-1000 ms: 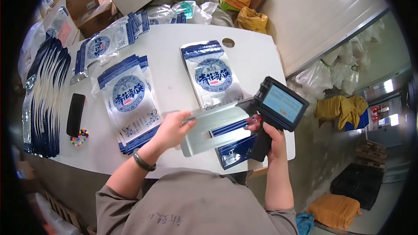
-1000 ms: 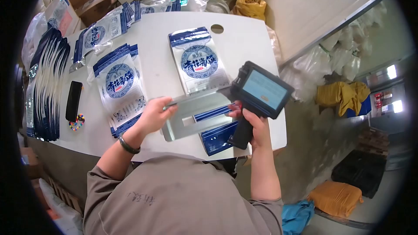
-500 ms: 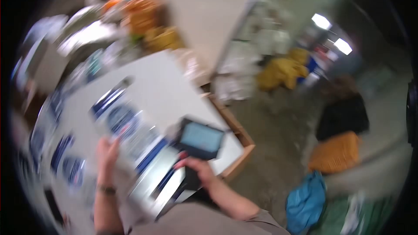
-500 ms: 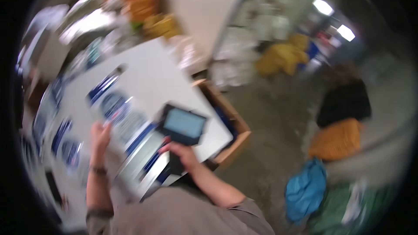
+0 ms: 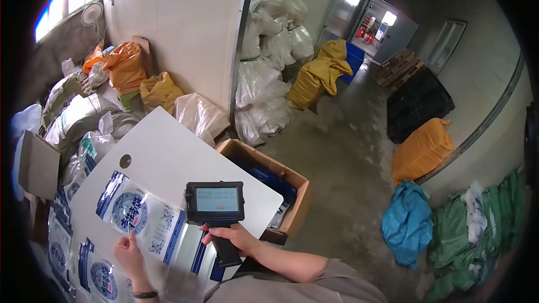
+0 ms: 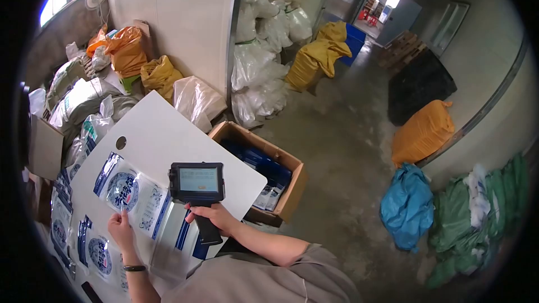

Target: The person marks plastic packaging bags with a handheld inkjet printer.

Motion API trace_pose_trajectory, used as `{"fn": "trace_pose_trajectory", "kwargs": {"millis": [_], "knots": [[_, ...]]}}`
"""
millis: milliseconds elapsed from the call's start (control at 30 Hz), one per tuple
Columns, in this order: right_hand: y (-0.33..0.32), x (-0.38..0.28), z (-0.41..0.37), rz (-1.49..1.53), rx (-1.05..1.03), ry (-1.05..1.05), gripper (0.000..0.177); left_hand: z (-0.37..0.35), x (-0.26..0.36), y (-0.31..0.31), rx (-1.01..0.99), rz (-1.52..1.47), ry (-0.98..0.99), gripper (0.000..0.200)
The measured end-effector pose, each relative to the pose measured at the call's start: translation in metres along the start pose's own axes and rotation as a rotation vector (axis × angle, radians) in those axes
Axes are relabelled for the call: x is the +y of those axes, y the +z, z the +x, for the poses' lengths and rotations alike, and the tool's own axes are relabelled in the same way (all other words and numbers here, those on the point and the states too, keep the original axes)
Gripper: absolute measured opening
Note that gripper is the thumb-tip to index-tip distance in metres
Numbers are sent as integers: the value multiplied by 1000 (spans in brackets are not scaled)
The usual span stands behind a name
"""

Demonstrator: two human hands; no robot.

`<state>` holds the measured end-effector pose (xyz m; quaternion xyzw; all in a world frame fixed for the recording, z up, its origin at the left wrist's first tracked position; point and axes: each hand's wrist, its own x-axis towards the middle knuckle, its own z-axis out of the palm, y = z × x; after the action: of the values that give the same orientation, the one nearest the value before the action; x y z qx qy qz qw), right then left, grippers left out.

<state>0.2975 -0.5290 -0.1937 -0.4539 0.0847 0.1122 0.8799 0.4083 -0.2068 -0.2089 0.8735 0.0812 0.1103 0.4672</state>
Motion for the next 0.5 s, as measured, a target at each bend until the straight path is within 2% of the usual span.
{"fn": "trace_pose_trajectory", "kwargs": {"millis": [67, 133, 167, 200, 233, 267, 300, 333, 367, 400, 433, 500], "knots": [[2, 1, 0, 21, 9, 11, 34, -3, 6, -6, 34, 191, 129, 29], [3, -4, -2, -53, 47, -42, 30, -2, 9, -2, 110, 127, 233, 20], [6, -1, -4, -83, 50, -38, 28, -5, 1, -4, 157, 119, 260, 21], [-2, 8, -2, -166, 44, -108, 24, -2, -5, -13, 146, 145, 291, 44], [-10, 18, 1, -236, 12, -161, 22, -6, -18, -27, 118, 51, 237, 51], [-6, 15, 0, -192, 1, -66, 23, -16, -2, -53, 93, -6, 174, 52], [-6, 16, -2, -101, 90, 108, 24, -27, 2, -76, 155, 21, 90, 52], [0, 12, -3, -39, 122, 148, 28, -40, 9, -97, 156, -96, 8, 53], [4, 11, -4, -36, 119, 46, 33, -49, 7, -121, 162, -227, -52, 55], [9, 1, -2, -20, 71, 36, 37, -59, -4, -150, 170, -226, -142, 56], [0, 7, 3, 4, 114, 4, 40, -70, -18, -169, 166, -245, -225, 57], [5, 1, 2, -31, 78, -38, 39, -89, -48, -198, 195, -248, -344, 58]]}}
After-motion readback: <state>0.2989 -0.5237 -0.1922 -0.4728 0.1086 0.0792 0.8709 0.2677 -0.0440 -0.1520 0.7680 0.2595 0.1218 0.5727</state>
